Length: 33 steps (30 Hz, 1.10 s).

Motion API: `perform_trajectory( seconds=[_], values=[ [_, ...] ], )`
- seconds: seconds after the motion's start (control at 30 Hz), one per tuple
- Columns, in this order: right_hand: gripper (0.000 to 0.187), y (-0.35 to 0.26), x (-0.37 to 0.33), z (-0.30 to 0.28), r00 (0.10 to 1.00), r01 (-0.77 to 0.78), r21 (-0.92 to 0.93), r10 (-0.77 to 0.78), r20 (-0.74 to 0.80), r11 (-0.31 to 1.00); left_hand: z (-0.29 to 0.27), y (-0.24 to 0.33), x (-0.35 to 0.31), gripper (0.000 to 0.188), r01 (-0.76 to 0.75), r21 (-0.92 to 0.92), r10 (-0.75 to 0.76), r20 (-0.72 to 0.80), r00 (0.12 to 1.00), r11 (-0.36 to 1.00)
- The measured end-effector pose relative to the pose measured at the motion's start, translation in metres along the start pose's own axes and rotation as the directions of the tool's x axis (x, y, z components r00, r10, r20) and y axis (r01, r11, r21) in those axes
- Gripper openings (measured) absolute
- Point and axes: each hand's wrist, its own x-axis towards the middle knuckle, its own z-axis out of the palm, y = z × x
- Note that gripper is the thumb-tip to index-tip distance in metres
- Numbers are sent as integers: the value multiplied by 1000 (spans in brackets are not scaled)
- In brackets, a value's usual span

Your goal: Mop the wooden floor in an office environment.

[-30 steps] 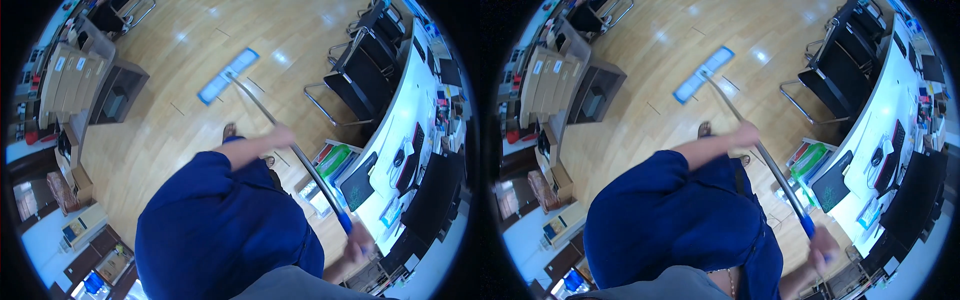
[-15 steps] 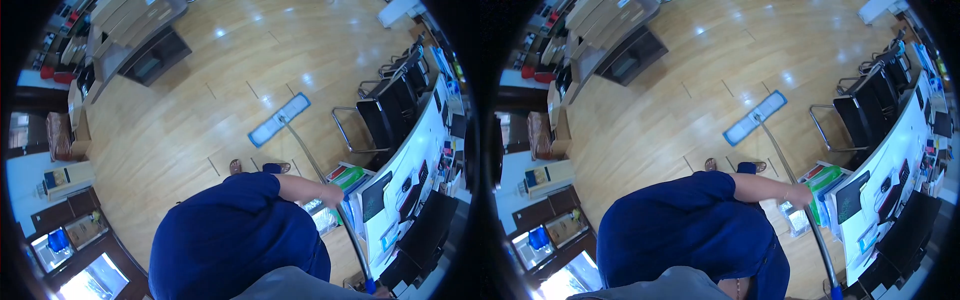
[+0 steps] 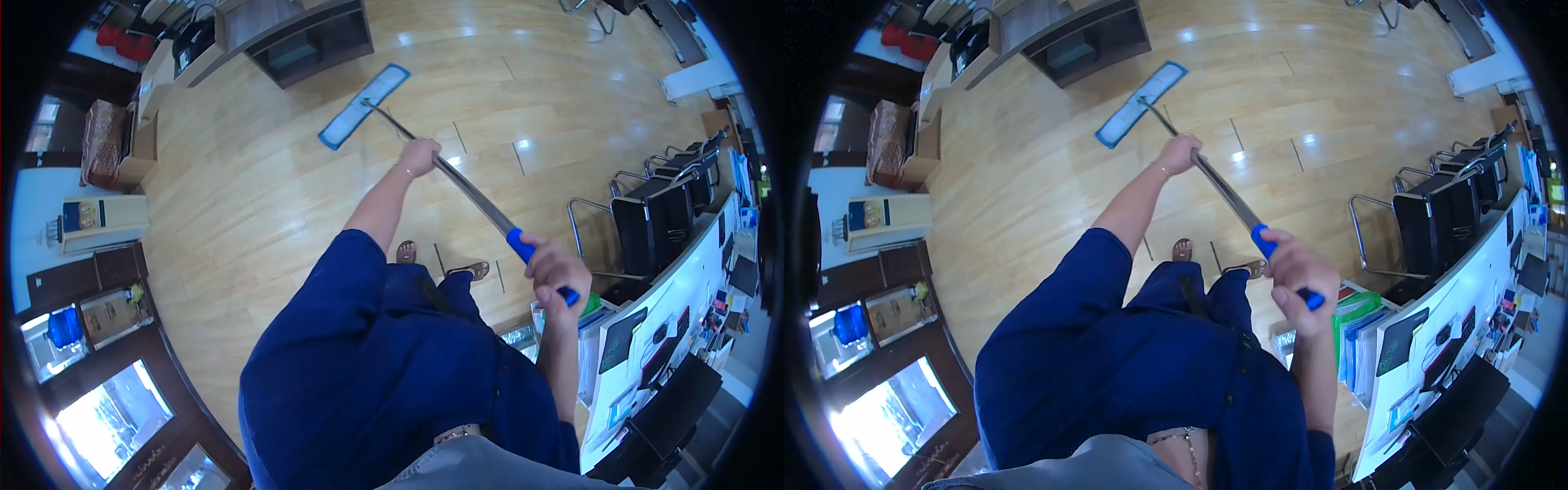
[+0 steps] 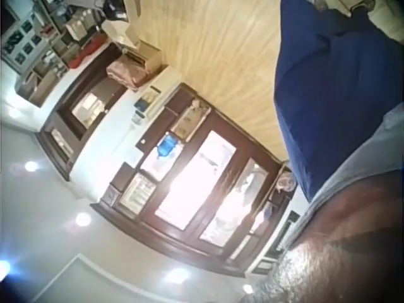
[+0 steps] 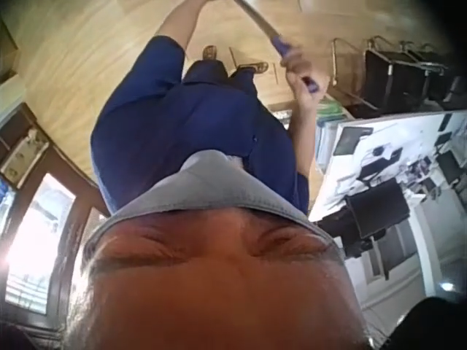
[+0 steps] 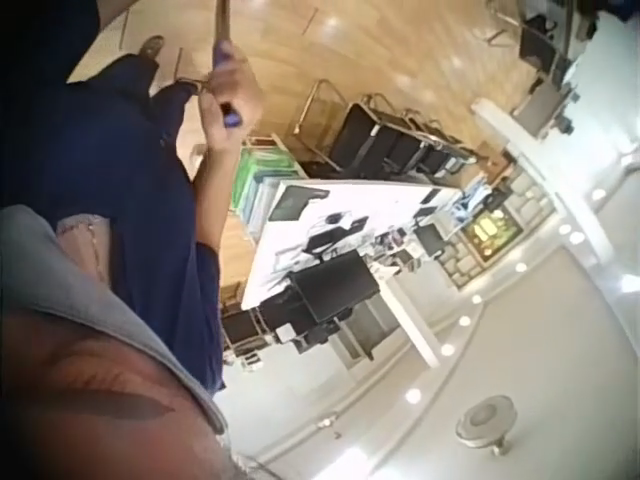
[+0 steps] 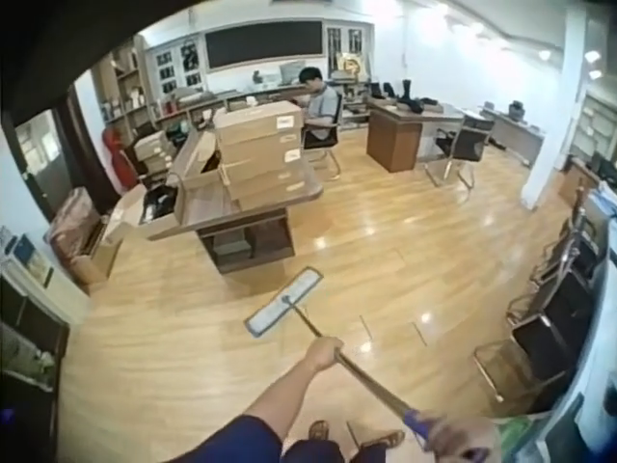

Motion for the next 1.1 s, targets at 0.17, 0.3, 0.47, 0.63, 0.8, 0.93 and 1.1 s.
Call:
perform_trajectory(
  seconds=[0.17, 0.3, 0.47, 0.63, 0.8, 0.93, 1.1],
  values=[
    [23, 20, 42, 41, 980, -64, 182, 27, 195, 981, -50, -52, -97, 35, 269, 113, -241, -213, 947, 956],
    [20, 39, 42, 91, 916, -170, 305, 36, 401, 937, -80, -74, -209, 30, 490, 68, -445, -326, 834, 869],
    [23, 60, 15, 121, 825, -314, 386, 48, 563, 868, -76, -59, -333, 25, 741, 28, -704, -289, 649, 671],
    [24, 48, -11, 98, 777, -435, 376, 130, 616, 818, -65, -7, -382, 25, 742, 208, -724, -168, 669, 637],
    [16, -30, -33, 14, 893, -305, 461, 82, 443, 833, -63, 84, -324, 35, 517, 262, -514, -86, 853, 815],
    [8, -126, -91, -82, 922, -105, 514, -110, 370, 851, -64, 205, -254, 31, 278, 78, -284, 80, 956, 957],
    [38, -280, -200, -165, 875, 193, 137, -234, 424, 972, -18, 326, -209, 29, -164, -158, 195, 213, 957, 974]
  ],
)
